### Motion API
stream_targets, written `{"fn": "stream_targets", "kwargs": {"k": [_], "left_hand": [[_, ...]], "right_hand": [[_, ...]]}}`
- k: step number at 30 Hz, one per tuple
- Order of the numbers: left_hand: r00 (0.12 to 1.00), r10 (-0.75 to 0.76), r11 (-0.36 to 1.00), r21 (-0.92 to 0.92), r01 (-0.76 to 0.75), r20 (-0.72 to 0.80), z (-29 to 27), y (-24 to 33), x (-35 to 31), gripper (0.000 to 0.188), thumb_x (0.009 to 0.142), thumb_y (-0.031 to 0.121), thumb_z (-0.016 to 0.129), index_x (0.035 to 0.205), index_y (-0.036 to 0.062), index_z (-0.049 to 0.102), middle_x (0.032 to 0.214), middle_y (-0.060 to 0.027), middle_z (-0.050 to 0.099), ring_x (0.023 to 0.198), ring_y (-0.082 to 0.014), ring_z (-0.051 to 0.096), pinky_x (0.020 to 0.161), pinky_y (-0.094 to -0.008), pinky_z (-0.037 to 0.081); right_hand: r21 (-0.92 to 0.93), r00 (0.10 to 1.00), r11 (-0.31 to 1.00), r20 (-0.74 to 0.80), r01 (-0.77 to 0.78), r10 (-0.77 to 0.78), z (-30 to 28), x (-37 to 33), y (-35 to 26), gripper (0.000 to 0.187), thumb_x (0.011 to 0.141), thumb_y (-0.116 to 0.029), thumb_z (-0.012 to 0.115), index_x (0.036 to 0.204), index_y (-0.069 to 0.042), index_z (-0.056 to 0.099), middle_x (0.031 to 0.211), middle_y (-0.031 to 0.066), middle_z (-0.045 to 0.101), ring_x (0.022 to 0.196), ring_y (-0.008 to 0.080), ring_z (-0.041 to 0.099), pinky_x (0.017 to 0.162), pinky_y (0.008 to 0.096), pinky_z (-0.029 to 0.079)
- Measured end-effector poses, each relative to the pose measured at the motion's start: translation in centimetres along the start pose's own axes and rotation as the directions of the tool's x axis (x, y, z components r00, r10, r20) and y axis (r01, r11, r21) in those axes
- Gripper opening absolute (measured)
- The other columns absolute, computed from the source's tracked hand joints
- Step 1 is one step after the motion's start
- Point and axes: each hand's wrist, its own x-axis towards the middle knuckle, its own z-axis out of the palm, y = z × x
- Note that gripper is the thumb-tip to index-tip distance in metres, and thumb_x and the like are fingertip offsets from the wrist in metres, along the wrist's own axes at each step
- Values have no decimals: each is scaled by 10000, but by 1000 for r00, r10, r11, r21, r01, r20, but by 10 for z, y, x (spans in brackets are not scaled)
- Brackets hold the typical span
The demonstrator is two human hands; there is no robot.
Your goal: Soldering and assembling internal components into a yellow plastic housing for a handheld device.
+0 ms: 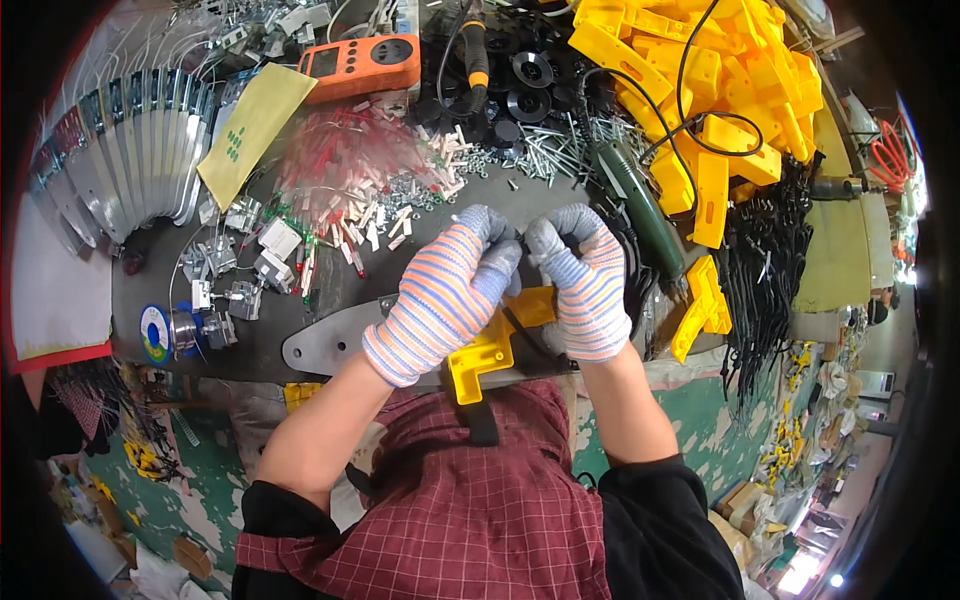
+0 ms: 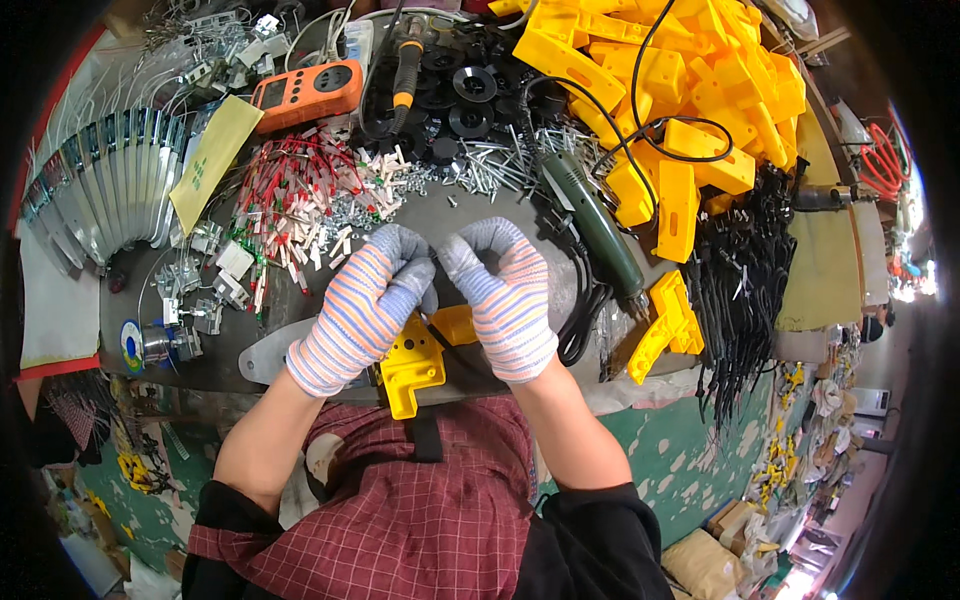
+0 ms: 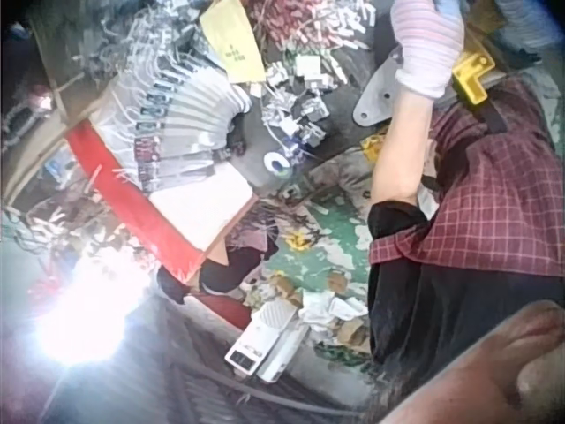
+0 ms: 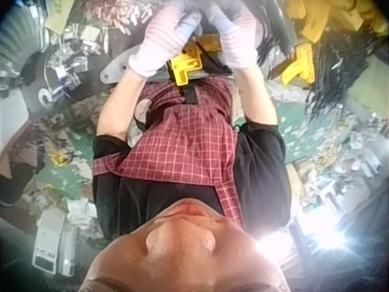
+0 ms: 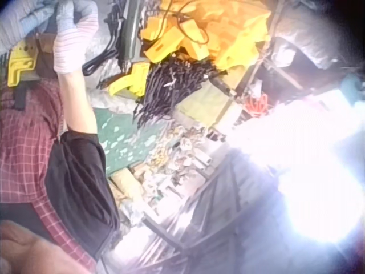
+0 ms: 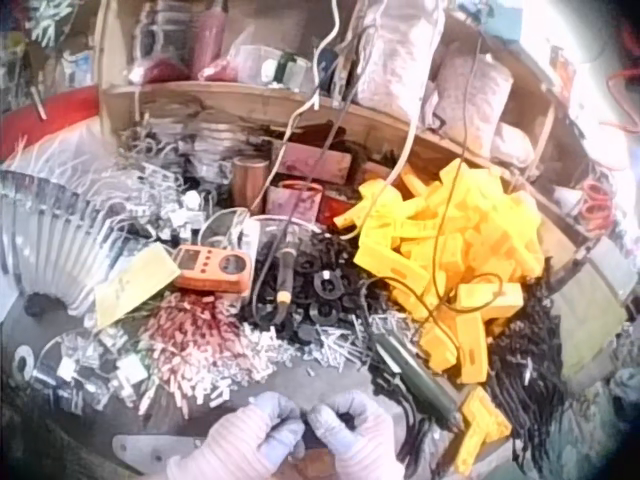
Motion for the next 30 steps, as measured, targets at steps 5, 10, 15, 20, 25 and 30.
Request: {"fn": "stream_targets", "kwargs": {"k": [5,10,15,20,25,30], "left_hand": [[992,121,959,260,-111,-23,-4,-4,-6,97,939,78,563,975,-11,569,770,-79,597,679,-121,584,678,-286,492],[974,-135,971,-172,167,182,-14,6,4,118,938,92,553,973,-14,593,773,-54,626,721,-111,606,700,-266,495],[962,-124,958,-222,179,242,-17,17,6,123,930,94,558,967,-19,586,774,-52,633,721,-113,614,684,-268,500],[929,-122,958,-202,202,350,-24,16,7,144,922,109,564,987,-16,594,792,-56,647,739,-128,633,704,-275,513],[918,-136,951,-210,226,373,-21,12,6,140,931,98,563,1011,-13,593,808,-54,648,746,-122,633,715,-273,517],[913,-164,951,-185,246,373,-21,19,4,136,931,80,571,1020,-19,595,813,-55,645,762,-116,632,717,-270,518]], "right_hand": [[364,927,922,-376,135,13,-49,59,6,214,969,-212,552,793,-90,545,670,8,513,622,119,492,607,269,427],[-540,983,839,182,70,35,-81,-6,-81,223,890,-262,676,864,-44,635,705,31,583,668,163,552,639,315,466],[-854,563,311,512,418,649,-71,-36,-106,322,805,-347,751,954,-67,691,786,133,636,752,343,618,690,409,496],[-689,736,265,656,674,-168,-46,-2,-68,342,780,-170,717,1109,-92,663,867,96,637,787,318,609,736,411,487],[-544,615,300,746,784,-254,-35,19,-61,288,797,-148,702,1077,-86,672,862,96,636,800,328,609,732,411,485],[-586,653,315,737,746,-175,-38,22,-55,167,806,-163,704,952,-85,690,827,90,634,792,331,606,730,423,486]]}}
